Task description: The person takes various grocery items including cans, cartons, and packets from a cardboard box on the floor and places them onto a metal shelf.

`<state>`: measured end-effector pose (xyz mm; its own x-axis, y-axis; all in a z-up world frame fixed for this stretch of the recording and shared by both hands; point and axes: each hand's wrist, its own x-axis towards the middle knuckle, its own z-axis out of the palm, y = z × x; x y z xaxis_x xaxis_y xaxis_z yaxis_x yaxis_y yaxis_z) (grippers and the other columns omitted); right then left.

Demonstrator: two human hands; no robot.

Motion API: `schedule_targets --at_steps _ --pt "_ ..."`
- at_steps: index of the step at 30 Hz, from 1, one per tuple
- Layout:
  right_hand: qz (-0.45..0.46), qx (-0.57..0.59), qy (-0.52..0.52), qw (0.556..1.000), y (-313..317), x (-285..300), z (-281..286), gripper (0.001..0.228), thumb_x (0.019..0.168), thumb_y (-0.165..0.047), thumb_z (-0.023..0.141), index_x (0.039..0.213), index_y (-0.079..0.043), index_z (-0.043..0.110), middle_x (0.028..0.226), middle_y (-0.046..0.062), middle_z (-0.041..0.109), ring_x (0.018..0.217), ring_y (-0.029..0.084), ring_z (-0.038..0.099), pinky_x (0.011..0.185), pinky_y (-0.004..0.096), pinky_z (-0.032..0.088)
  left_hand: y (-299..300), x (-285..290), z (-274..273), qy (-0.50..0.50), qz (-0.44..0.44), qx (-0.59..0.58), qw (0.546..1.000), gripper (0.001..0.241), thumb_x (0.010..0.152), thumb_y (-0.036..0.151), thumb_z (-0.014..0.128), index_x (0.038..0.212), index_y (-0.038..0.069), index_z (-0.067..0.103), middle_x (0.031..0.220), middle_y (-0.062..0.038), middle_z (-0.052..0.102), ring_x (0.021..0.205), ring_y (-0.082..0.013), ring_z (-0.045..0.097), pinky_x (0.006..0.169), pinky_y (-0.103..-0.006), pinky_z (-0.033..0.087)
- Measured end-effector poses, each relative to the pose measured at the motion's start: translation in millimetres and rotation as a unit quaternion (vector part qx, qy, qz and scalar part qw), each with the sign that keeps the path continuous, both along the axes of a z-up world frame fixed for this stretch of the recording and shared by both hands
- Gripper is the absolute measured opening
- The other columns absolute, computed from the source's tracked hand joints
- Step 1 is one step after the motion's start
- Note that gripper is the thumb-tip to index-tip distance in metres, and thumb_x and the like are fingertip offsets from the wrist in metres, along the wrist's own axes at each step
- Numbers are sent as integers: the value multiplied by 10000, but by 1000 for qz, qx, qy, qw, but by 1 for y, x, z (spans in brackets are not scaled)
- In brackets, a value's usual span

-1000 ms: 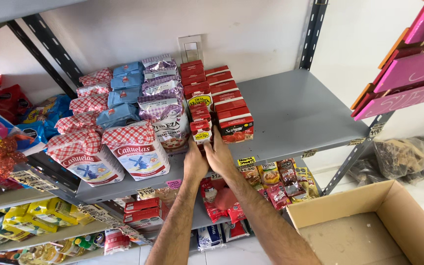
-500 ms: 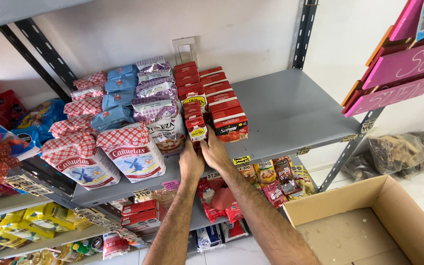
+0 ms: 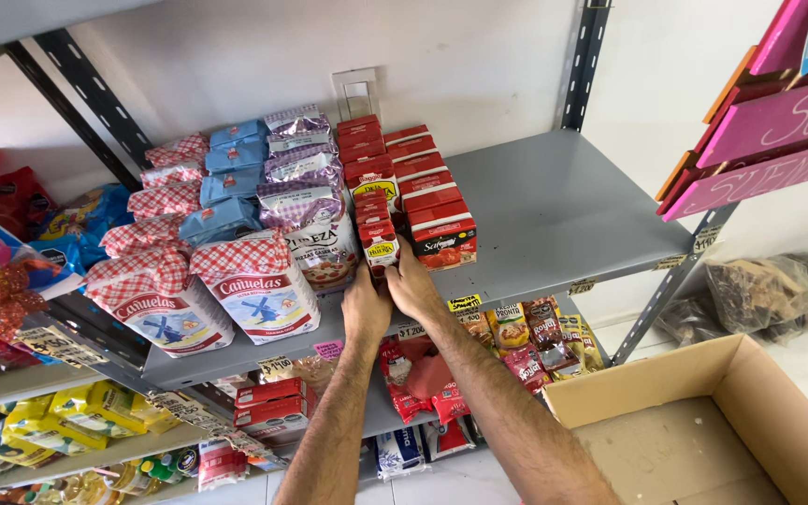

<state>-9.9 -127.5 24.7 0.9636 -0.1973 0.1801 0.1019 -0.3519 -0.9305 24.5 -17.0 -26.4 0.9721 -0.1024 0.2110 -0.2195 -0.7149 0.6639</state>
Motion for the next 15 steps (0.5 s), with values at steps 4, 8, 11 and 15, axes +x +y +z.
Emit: schedule_targets --at_steps 4,8,11,15 --pt "-4 8 15 1000 -4 7 -3 710 1018 -223 509 1698 -119 333 1555 327 584 1504 461 519 1298 564 400 1 3 -5 -9 -14 3 1000 604 1018 293 663 1592 168 523 1220 -254 786 1214 -486 729 1052 -662 576" --pt "-6 -3 25 1000 2 -8 10 736 1001 -214 526 1700 -110 322 1517 370 593 1482 492 536 1296 589 398 3 0 0 3 -11 0 1000 558 1024 322 657 1557 196 547 1259 -237 785 1229 -463 733 1089 -637 564" --pt "-21 -25 49 998 12 -37 24 812 982 -272 544 1728 -148 246 1525 369 580 1458 499 556 1270 612 421 5 -3 -9 -1 2 -21 1000 527 1024 313 665 1529 194 572 1256 -226 792 1206 -439 754 1070 -618 586" --pt "-53 -138 -51 988 12 -40 18 858 969 -264 572 1746 -98 249 1657 315 465 1506 503 506 1204 634 468 3 -57 40 -39 24 -47 998 638 986 273 670 1579 76 539 1360 -273 743 1240 -457 742 1051 -609 595"
